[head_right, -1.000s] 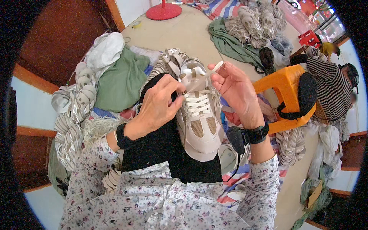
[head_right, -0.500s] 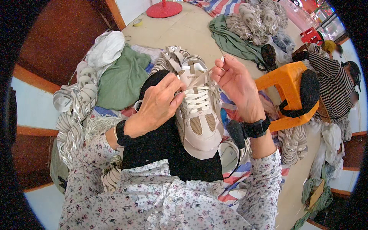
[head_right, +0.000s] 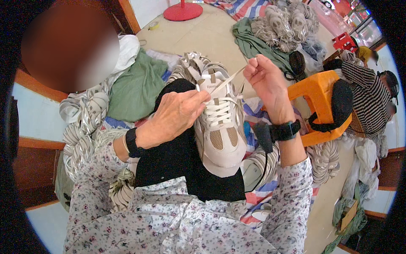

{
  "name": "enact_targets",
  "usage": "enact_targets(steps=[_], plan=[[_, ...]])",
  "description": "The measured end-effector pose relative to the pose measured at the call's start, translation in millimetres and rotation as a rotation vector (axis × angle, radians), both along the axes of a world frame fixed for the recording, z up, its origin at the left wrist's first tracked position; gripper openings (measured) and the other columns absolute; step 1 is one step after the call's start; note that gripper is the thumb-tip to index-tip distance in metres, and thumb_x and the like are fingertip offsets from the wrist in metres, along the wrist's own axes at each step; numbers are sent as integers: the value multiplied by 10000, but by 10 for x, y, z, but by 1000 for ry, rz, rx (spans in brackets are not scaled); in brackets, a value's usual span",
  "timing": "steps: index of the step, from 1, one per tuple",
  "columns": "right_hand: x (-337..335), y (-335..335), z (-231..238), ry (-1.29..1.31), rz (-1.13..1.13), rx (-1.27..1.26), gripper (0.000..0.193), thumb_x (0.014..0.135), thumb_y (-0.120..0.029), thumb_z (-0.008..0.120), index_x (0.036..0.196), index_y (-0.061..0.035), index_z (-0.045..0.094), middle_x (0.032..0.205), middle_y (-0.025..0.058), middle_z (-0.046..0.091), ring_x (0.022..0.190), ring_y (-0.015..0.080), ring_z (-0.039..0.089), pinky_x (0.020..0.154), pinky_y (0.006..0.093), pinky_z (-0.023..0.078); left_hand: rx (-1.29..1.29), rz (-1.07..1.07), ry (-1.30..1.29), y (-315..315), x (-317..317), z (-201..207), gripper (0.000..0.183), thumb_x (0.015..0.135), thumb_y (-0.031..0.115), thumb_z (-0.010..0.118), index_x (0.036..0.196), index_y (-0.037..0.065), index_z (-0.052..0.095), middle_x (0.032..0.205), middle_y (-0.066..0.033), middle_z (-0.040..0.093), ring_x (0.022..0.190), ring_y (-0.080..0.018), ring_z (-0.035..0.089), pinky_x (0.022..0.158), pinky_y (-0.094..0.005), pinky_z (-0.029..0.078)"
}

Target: Thread shoelaces through the eyelets of a sneaker.

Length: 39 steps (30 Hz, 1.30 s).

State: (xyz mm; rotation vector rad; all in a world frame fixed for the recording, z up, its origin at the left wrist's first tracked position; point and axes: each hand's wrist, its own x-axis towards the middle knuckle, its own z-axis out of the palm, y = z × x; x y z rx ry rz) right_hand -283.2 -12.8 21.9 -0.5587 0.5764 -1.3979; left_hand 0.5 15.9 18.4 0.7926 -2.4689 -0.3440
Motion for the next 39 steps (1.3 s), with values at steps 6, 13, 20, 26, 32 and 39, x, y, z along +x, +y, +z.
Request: enact_targets(steps=[6, 13, 20, 26, 32, 39], plan=[[-496, -303, 166, -45, -48, 27, 161, 966, -91, 570, 834, -11, 525, 793, 62, 540, 718, 168, 494, 703, 280, 452, -43, -25, -117, -3, 7, 55, 177, 897, 121, 621, 1044, 51, 552, 726, -173, 596, 673, -366, 623, 582, -467, 475], [-786, -347, 349, 18, -93, -27, 159, 975, -79, 562, 841, -11, 512, 791, 77, 547, 710, 167, 489, 677, 296, 444, 93, -24, -104, -124, -64, 80, 165, 870, 116, 625, 971, 14, 542, 672, -196, 591, 671, -398, 613, 604, -490, 466], [-1063, -290, 304, 14, -106, -37, 175, 978, -101, 563, 838, -9, 513, 783, 73, 545, 708, 168, 503, 679, 286, 468, 561, -58, 150, -235, -80, 81, 114, 828, 85, 610, 783, -17, 589, 586, -98, 582, 535, -159, 563, 518, -324, 452], [-1612, -363, 467, 54, -90, 19, 180, 976, -97, 552, 825, -6, 515, 803, 85, 542, 748, 202, 566, 710, 271, 517, 884, -103, 79, -312, 0, 148, 111, 819, 92, 607, 756, 1, 616, 574, 45, 536, 515, -37, 450, 469, -251, 371], [-2066, -429, 669, 235, -425, -74, 128, 941, -36, 583, 835, 22, 541, 801, 117, 595, 822, 260, 611, 872, 397, 532, 752, -233, -49, -423, 126, 178, 76, 777, 70, 629, 748, 0, 625, 536, 46, 496, 504, -38, 405, 465, -244, 334], [-2627, -590, 1206, 569, -739, -174, 67, 949, 7, 561, 892, 43, 570, 836, 118, 621, 881, 283, 639, 939, 428, 526, 762, -256, 4, -459, 140, 137, 63, 778, 65, 640, 769, 3, 637, 536, 47, 473, 518, -34, 397, 463, -252, 319]])
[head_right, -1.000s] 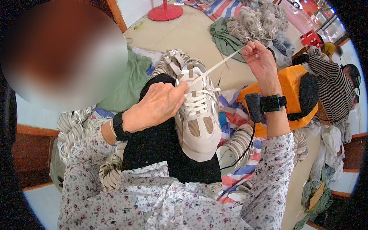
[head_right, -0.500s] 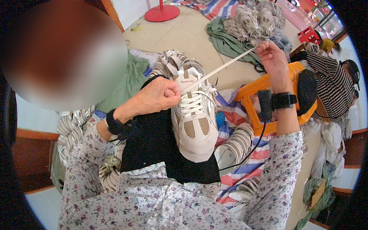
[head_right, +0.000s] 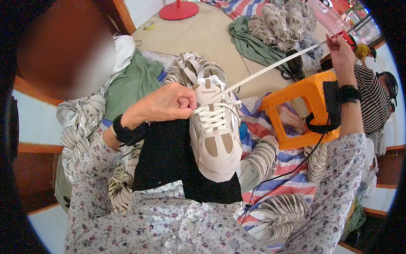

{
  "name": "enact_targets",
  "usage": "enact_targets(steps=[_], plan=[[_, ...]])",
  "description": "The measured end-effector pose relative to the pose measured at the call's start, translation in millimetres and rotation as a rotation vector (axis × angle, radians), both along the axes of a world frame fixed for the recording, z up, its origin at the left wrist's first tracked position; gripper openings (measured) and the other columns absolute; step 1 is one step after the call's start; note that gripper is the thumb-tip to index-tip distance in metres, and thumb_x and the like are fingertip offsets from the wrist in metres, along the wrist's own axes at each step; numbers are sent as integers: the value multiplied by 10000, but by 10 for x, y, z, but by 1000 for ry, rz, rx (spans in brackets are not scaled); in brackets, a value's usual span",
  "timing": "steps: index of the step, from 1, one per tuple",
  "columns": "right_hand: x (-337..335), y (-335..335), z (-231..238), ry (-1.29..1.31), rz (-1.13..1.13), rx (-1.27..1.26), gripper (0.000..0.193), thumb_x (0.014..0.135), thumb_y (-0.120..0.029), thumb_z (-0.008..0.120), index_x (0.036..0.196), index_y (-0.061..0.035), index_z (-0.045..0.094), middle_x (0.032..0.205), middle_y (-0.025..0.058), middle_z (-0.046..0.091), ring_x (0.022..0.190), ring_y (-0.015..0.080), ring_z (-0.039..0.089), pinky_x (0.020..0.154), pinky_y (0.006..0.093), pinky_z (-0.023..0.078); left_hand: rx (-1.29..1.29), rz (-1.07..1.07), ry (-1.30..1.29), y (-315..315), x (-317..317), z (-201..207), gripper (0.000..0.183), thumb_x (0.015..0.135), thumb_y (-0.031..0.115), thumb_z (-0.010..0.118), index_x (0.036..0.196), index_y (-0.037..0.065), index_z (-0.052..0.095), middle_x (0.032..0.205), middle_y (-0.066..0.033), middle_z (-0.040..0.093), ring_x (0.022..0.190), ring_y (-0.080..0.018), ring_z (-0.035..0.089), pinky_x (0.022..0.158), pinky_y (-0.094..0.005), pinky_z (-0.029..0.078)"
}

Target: Thread shoelaces through the eyelets of a sneaker.

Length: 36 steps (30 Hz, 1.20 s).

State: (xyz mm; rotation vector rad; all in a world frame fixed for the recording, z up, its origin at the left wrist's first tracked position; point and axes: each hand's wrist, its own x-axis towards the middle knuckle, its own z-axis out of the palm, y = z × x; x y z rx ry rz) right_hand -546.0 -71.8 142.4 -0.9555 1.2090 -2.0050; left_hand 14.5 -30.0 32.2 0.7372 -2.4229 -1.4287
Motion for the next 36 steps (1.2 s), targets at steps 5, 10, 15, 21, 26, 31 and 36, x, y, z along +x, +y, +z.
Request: enact_targets(steps=[5, 10, 15, 21, 26, 31, 36], plan=[[-5, -233, 447, 244, -154, -44, 133, 923, 50, 551, 1044, 70, 603, 1044, 160, 632, 902, 286, 657, 899, 400, 551, -90, 131, 188, 30, -52, -30, 69, 826, 68, 635, 822, 11, 673, 566, 50, 508, 526, -38, 413, 469, -246, 335], [905, -132, 195, 519, 3, 169, 221, 939, -55, 597, 1130, 55, 609, 1096, 143, 654, 912, 229, 687, 788, 294, 567, -217, 193, 275, 222, -265, -87, 154, 863, 72, 606, 947, -5, 710, 583, -80, 560, 491, -117, 467, 490, -281, 392], [2298, 748, -720, 635, 351, 389, 254, 965, -234, 631, 1126, -41, 663, 972, 13, 680, 954, 105, 647, 771, 254, 500, -289, 282, 209, 325, -466, -161, 204, 876, 82, 557, 1003, -10, 687, 593, -171, 559, 491, -219, 539, 513, -345, 439], [3063, 1488, -1250, 337, 377, 508, 124, 924, -116, 676, 970, -1, 685, 852, -29, 663, 751, 28, 558, 667, 185, 449, -215, 417, 156, 272, -547, -157, 211, 870, 93, 561, 997, -26, 681, 591, -145, 578, 506, -205, 559, 525, -352, 452], [3159, 1588, -1440, 115, 378, 502, 89, 916, -109, 679, 935, -22, 677, 830, -39, 650, 724, 17, 543, 624, 176, 413, -298, 381, 87, 130, -623, -111, 214, 839, 94, 578, 954, -45, 694, 645, -161, 627, 598, -175, 622, 591, -336, 491], [3187, 1619, -1661, -17, 357, 397, 86, 895, -108, 680, 900, -24, 662, 816, -32, 636, 710, 25, 538, 632, 188, 415, -291, 278, 29, 59, -762, -106, 221, 759, 96, 600, 898, -44, 700, 660, -144, 649, 616, -184, 629, 621, -337, 502], [3225, 1640, -1732, -67, 370, 384, 91, 890, -109, 681, 898, -21, 661, 821, -27, 637, 711, 32, 541, 646, 185, 420, -298, 217, -42, 92, -777, -68, 253, 723, 79, 586, 907, -54, 699, 612, -122, 611, 579, -149, 583, 577, -332, 473]])
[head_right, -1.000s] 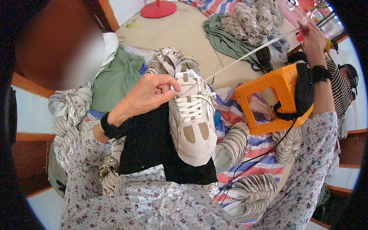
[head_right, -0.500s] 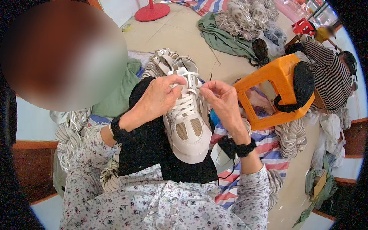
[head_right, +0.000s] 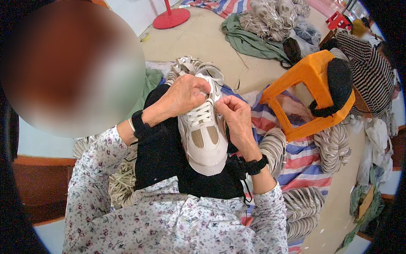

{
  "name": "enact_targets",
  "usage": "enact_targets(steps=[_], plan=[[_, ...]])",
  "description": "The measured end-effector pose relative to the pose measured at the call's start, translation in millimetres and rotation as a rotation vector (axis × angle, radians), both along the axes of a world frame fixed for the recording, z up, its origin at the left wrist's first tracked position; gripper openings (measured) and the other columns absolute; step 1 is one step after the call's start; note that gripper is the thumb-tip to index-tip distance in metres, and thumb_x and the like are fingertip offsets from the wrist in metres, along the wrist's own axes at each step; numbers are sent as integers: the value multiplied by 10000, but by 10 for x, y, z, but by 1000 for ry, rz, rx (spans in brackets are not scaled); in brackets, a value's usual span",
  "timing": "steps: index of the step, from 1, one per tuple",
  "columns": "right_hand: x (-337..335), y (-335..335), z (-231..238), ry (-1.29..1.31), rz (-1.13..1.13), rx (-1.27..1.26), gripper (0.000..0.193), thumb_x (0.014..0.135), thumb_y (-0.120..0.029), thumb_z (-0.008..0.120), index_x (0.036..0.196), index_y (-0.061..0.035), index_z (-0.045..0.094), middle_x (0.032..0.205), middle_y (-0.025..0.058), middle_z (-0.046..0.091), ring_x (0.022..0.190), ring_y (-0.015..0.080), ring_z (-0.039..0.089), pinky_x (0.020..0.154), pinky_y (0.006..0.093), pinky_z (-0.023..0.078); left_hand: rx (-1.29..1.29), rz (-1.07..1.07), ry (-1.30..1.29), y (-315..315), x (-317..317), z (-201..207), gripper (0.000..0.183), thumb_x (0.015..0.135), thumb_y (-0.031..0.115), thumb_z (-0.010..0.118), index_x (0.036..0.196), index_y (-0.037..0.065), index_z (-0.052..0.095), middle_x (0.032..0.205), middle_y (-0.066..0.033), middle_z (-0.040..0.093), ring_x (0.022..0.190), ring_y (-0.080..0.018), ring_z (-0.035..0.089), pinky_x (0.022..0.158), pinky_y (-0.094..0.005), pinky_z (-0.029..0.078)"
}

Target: Thread shoelaces through the eyelets of a sneaker.

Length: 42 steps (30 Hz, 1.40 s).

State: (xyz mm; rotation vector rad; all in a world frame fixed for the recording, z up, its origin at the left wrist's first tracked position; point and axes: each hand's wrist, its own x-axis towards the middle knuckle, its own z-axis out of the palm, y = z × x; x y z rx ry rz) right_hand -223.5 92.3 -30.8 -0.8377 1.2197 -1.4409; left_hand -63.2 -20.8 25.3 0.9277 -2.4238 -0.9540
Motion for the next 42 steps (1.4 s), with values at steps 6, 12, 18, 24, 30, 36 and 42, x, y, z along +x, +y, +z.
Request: enact_targets(steps=[6, 12, 18, 24, 30, 36, 42], plan=[[77, -39, -51, -70, -64, -4, 94, 892, -107, 692, 896, -20, 658, 818, -25, 638, 711, 34, 548, 650, 189, 433, 62, -44, 84, 39, 51, 15, 300, 732, 73, 574, 966, -67, 697, 569, -15, 507, 541, -66, 439, 492, -267, 373], [131, -53, -85, -107, -94, -30, 109, 881, -84, 712, 923, -17, 637, 811, -23, 636, 706, 38, 551, 648, 181, 439, 275, -71, 100, -5, 48, -20, 283, 763, 47, 562, 979, -93, 682, 631, 40, 543, 580, -53, 461, 503, -247, 379], [155, 12, -50, 60, -156, -73, 124, 893, -102, 702, 938, -23, 618, 863, -12, 618, 761, 52, 555, 672, 204, 455, 105, -59, 94, 2, 27, -98, 196, 753, 76, 579, 861, -55, 677, 608, -51, 576, 605, -95, 530, 560, -294, 454], [194, 43, 30, 593, -219, -308, 121, 860, -85, 687, 935, -24, 615, 971, 77, 581, 937, 191, 564, 781, 308, 461, 11, 47, 141, 35, 54, -114, 181, 733, 109, 607, 802, -49, 659, 642, -140, 602, 600, -154, 579, 573, -332, 471], [146, -54, 172, 983, -208, -387, 105, 810, -40, 676, 866, -10, 592, 959, 142, 565, 911, 312, 532, 833, 366, 423, -123, 154, 177, 91, 157, -62, 154, 748, 90, 593, 791, -39, 665, 577, -115, 574, 535, -146, 534, 534, -325, 451], [111, -63, 343, 987, -151, -320, 87, 828, -37, 640, 830, 7, 564, 803, 114, 612, 760, 253, 579, 714, 330, 458, -281, 345, 224, -34, 605, -41, 123, 776, 77, 593, 792, -15, 673, 542, -107, 529, 489, -119, 483, 496, -305, 417], [49, -159, 500, 262, 55, 8, 73, 857, -45, 632, 814, -16, 580, 738, 40, 651, 654, 102, 582, 599, 233, 455, -10, 396, 183, 52, 912, -119, 115, 805, 83, 609, 791, 2, 689, 527, 15, 523, 502, -40, 438, 468, -253, 356]])
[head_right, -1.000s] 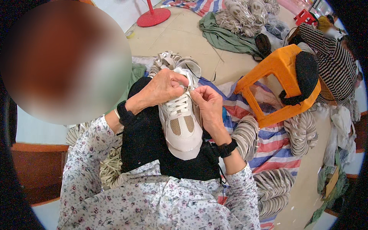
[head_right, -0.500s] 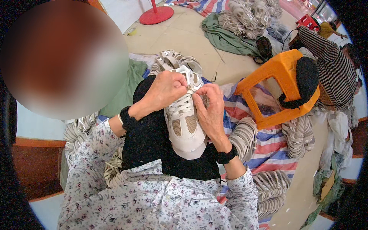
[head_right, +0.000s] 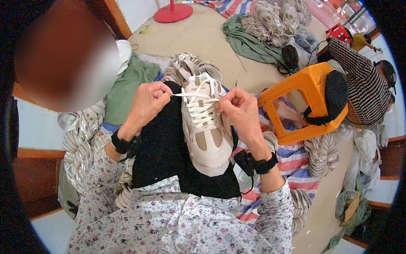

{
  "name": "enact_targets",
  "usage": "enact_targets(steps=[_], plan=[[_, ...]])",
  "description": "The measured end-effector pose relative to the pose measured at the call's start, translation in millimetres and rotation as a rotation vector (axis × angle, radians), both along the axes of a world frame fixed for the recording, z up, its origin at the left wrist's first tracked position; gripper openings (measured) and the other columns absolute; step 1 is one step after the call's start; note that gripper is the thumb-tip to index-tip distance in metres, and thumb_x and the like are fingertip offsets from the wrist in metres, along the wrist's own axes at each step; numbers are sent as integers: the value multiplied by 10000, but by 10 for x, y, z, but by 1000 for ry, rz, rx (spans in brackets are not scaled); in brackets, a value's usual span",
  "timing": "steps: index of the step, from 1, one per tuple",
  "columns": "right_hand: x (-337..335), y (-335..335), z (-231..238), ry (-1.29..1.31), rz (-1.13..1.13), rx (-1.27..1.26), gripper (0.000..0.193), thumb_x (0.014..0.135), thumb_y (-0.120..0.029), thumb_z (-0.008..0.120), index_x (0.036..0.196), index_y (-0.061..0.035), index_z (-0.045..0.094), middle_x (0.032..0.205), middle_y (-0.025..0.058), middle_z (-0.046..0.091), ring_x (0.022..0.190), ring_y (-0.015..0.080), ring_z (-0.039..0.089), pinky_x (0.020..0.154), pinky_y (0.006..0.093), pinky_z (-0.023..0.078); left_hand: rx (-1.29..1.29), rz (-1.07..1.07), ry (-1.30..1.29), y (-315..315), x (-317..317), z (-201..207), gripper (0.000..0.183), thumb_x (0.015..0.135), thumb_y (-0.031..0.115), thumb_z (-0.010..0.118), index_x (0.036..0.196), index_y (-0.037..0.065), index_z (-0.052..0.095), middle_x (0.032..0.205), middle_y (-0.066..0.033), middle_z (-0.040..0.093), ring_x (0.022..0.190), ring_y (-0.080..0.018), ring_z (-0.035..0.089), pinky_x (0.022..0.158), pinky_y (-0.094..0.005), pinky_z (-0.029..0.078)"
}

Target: Thread shoelaces through the eyelets of a sneaker.

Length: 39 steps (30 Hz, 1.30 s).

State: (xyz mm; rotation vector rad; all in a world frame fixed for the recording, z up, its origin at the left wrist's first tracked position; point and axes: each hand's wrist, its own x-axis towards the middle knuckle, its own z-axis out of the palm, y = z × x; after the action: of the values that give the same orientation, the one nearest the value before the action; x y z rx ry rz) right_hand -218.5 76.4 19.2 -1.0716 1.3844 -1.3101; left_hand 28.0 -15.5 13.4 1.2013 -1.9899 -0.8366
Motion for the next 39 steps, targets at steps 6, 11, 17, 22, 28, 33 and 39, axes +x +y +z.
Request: enact_targets(steps=[6, 11, 17, 22, 28, 33, 39], plan=[[-131, -49, 58, -192, 62, 106, 65, 854, -21, 664, 872, -49, 608, 787, 11, 649, 681, 67, 564, 614, 191, 424, 42, 65, 128, -95, 161, -94, 128, 782, 107, 628, 793, 0, 695, 542, -63, 588, 492, -113, 528, 499, -289, 424], [-255, -31, 105, -137, 120, 101, 88, 878, -57, 696, 924, -52, 621, 824, -24, 632, 705, 42, 547, 624, 182, 415, -171, 242, -107, -510, 1054, -155, 123, 792, 125, 638, 832, 36, 714, 596, -78, 643, 522, -146, 592, 531, -306, 463], [-281, -131, 93, -97, 195, 9, 85, 894, -71, 692, 951, -44, 636, 867, -40, 626, 780, 33, 544, 692, 181, 427, -322, 566, -452, -941, 2627, -180, 221, 844, 235, 618, 919, 59, 729, 746, -145, 699, 678, -258, 682, 658, -358, 517], [-179, -175, 108, 21, 287, 16, 98, 900, -50, 666, 993, -21, 658, 945, -17, 642, 868, 52, 558, 800, 210, 444, -380, 720, -505, -888, 3577, -87, 246, 878, 237, 579, 942, 42, 715, 797, -187, 683, 749, -290, 685, 696, -378, 515], [-172, -154, 224, 110, 111, 75, 109, 904, -39, 644, 1004, -15, 682, 871, -15, 668, 772, 75, 592, 717, 248, 493, -438, 834, -563, -892, 3983, 166, 237, 903, 238, 592, 952, 40, 713, 749, -153, 657, 685, -229, 633, 673, -350, 501], [71, -137, 263, 660, 362, -334, 211, 833, 10, 619, 1029, -26, 689, 750, 55, 686, 609, 202, 627, 565, 345, 506, -449, 781, -422, -1071, 3719, 664, 283, 938, 264, 596, 1003, 7, 695, 689, -29, 592, 625, -112, 539, 592, -290, 446], [303, -323, 277, 1490, 431, -566, 293, 745, -16, 589, 1035, -52, 563, 689, 131, 610, 659, 338, 639, 578, 439, 493, -276, 724, -88, -1124, 3259, 1235, 264, 962, 278, 608, 1017, 38, 703, 707, 66, 561, 593, -13, 458, 546, -178, 352]])
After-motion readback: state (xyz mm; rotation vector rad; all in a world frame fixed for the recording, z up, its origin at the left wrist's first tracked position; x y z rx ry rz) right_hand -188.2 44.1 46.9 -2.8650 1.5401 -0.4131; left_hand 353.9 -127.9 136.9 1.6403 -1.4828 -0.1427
